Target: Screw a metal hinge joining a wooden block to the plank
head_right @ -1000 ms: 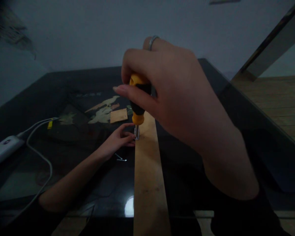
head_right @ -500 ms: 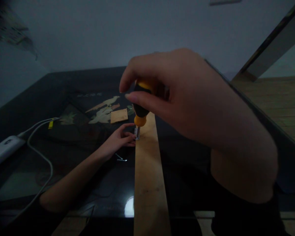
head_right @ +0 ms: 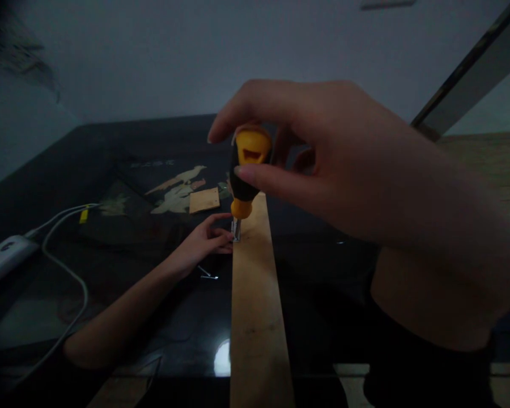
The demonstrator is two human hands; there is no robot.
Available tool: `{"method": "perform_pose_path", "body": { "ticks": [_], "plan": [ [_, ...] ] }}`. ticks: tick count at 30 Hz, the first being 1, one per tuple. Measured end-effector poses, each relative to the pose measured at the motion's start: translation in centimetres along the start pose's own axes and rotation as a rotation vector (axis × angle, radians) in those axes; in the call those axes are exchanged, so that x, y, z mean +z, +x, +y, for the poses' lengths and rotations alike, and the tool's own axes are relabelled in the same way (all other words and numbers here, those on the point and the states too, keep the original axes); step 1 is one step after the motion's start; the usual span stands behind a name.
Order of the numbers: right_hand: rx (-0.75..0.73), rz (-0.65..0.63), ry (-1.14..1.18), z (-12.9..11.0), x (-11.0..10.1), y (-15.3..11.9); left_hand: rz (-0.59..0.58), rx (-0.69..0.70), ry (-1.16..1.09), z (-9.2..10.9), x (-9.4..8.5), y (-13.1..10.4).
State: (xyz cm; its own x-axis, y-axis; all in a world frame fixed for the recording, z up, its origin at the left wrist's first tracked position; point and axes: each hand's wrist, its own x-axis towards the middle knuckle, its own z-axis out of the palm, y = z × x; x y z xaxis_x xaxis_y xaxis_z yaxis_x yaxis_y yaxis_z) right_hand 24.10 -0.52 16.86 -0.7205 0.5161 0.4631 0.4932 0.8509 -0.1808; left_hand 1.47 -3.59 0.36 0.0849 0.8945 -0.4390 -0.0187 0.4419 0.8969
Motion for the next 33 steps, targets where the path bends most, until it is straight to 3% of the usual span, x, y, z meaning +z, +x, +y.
{"method": "perform_pose_path", "body": {
  "ticks": [5, 10, 19, 24, 29, 33],
  "plan": [
    [0.014, 0.107, -0.07, -1.3, 1.0, 0.6, -0.002, 0.005, -0.011, 0.1, 0.1, -0.2],
    [0.209, 0.258, -0.341, -2.1, 2.9, 1.5, -0.011, 0.017, -0.032, 0.0, 0.2, -0.2],
    [0.071, 0.103, 0.011, -0.8, 0.3, 0.2, 0.004, 0.003, -0.007, 0.0, 0.1, -0.1],
    [0.058, 0.143, -0.072, -1.6, 1.2, 0.7, 0.005, 0.014, -0.006, -0.1, 0.1, 0.0],
    [0.194, 0.273, -0.294, -1.9, 2.8, 1.4, -0.001, 0.012, -0.01, -0.1, 0.0, 0.0],
    [0.098, 0.164, -0.158, -1.0, 1.9, 0.9, -0.004, 0.008, -0.006, 0.0, 0.0, -0.1]
  ]
}}
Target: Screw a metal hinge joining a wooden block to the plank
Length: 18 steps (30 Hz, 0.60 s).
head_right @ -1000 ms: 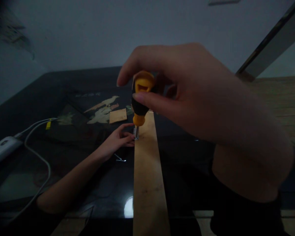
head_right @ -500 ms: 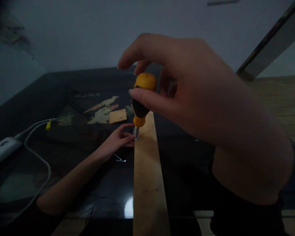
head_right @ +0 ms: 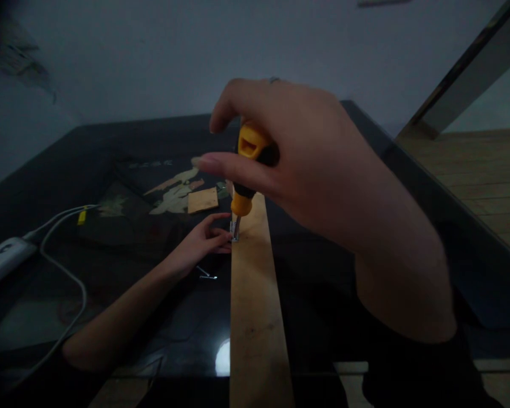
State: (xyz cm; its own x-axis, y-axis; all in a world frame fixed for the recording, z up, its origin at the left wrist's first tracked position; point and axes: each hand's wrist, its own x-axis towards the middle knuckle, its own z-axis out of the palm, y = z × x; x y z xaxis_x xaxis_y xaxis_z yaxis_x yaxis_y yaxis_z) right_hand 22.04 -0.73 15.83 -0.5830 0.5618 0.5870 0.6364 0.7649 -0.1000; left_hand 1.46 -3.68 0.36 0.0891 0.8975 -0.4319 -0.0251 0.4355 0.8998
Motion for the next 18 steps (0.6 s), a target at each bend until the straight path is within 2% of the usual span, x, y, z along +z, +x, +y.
{"method": "perform_pose_path", "body": {
  "ticks": [3, 5, 8, 12, 14, 18],
  "plan": [
    [-0.102, -0.101, 0.1, 1.0, -1.3, -0.4, -0.008, 0.01, -0.01, -0.1, -0.1, 0.1],
    [-0.101, -0.114, 0.127, 1.3, -1.8, -0.6, -0.006, 0.009, -0.013, -0.1, -0.1, 0.1],
    [-0.057, -0.087, 0.08, 0.8, -1.4, -0.5, -0.002, 0.005, -0.012, -0.1, 0.0, 0.1],
    [0.062, 0.03, -0.142, -0.5, -0.1, 0.1, 0.007, 0.003, -0.008, 0.1, 0.3, -0.1],
    [0.096, 0.06, -0.175, -0.7, 0.2, 0.2, 0.001, 0.006, -0.016, 0.2, 0.3, -0.2],
    [0.001, -0.037, -0.016, 0.2, -0.7, -0.1, -0.009, 0.008, -0.019, 0.0, 0.1, -0.1]
  ]
}}
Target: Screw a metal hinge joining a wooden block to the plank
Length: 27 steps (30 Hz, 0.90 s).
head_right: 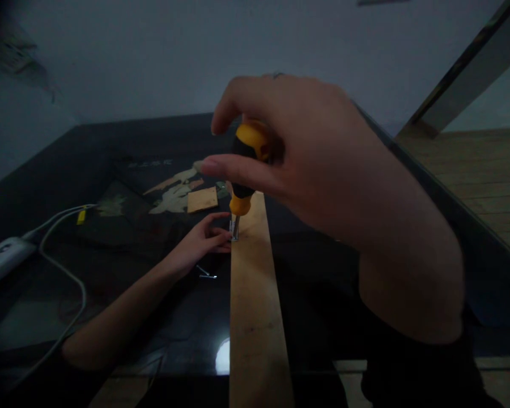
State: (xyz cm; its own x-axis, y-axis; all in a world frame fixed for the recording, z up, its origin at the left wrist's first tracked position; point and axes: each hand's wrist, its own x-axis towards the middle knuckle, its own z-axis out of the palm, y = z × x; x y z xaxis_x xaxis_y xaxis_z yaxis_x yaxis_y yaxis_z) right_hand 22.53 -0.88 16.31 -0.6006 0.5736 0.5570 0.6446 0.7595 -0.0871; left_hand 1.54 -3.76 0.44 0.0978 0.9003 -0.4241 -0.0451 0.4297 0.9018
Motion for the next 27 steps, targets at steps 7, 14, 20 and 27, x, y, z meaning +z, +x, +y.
{"method": "perform_pose_path", "body": {
  "ticks": [7, 14, 20, 27],
  "plan": [
    [-0.032, -0.076, 0.178, 1.1, -1.2, -0.8, 0.014, 0.0, 0.015, -0.1, -0.2, 0.1],
    [0.121, 0.113, -0.157, -1.3, 0.8, 0.3, 0.015, -0.007, 0.026, -0.1, 0.1, 0.1],
    [0.013, 0.0, 0.009, 0.1, -0.1, 0.0, 0.016, -0.011, 0.029, 0.0, 0.0, 0.1],
    [-0.052, -0.116, 0.195, 1.2, -0.8, -0.7, 0.018, -0.016, 0.02, 0.0, 0.0, 0.2]
  ]
}}
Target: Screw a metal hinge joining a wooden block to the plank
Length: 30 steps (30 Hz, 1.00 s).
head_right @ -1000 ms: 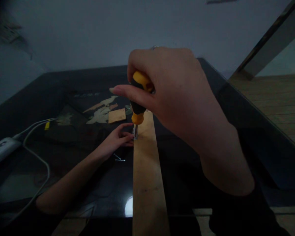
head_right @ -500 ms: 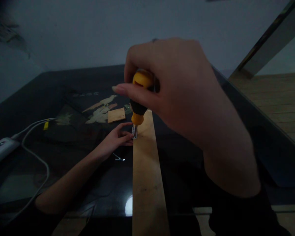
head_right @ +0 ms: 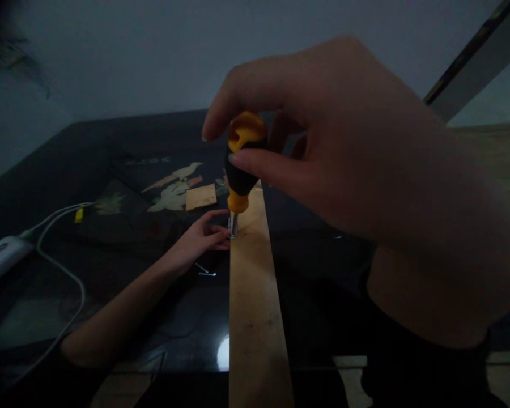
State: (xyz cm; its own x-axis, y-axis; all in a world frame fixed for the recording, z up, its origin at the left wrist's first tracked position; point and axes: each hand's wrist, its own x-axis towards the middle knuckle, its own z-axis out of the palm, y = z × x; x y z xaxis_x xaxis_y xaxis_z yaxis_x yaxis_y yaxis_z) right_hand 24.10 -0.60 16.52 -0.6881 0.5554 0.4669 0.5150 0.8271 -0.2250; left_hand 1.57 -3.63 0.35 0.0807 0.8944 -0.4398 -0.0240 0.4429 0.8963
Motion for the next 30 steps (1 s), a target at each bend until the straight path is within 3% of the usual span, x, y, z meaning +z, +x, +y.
{"method": "perform_pose_path", "body": {
  "ticks": [5, 8, 16, 21, 26, 30],
  "plan": [
    [0.152, 0.139, -0.319, -1.5, 1.1, 1.1, 0.002, 0.012, 0.002, 0.1, 0.4, -0.1],
    [0.229, 0.191, -0.332, -1.4, 1.4, 1.2, 0.004, 0.007, 0.005, 0.1, 0.4, -0.2],
    [-0.039, 0.03, -0.081, 0.2, -0.1, 0.1, 0.001, 0.004, 0.006, -0.2, -0.2, 0.2],
    [0.008, 0.112, -0.181, -1.0, 0.5, 0.6, -0.009, 0.021, -0.001, -0.3, -0.1, 0.1],
    [0.248, 0.212, -0.456, -1.8, 1.9, 1.2, -0.017, 0.024, -0.008, -0.1, 0.3, -0.1],
    [0.178, 0.208, -0.359, -1.1, 1.8, 1.0, -0.02, 0.027, 0.005, -0.2, 0.2, 0.1]
  ]
}}
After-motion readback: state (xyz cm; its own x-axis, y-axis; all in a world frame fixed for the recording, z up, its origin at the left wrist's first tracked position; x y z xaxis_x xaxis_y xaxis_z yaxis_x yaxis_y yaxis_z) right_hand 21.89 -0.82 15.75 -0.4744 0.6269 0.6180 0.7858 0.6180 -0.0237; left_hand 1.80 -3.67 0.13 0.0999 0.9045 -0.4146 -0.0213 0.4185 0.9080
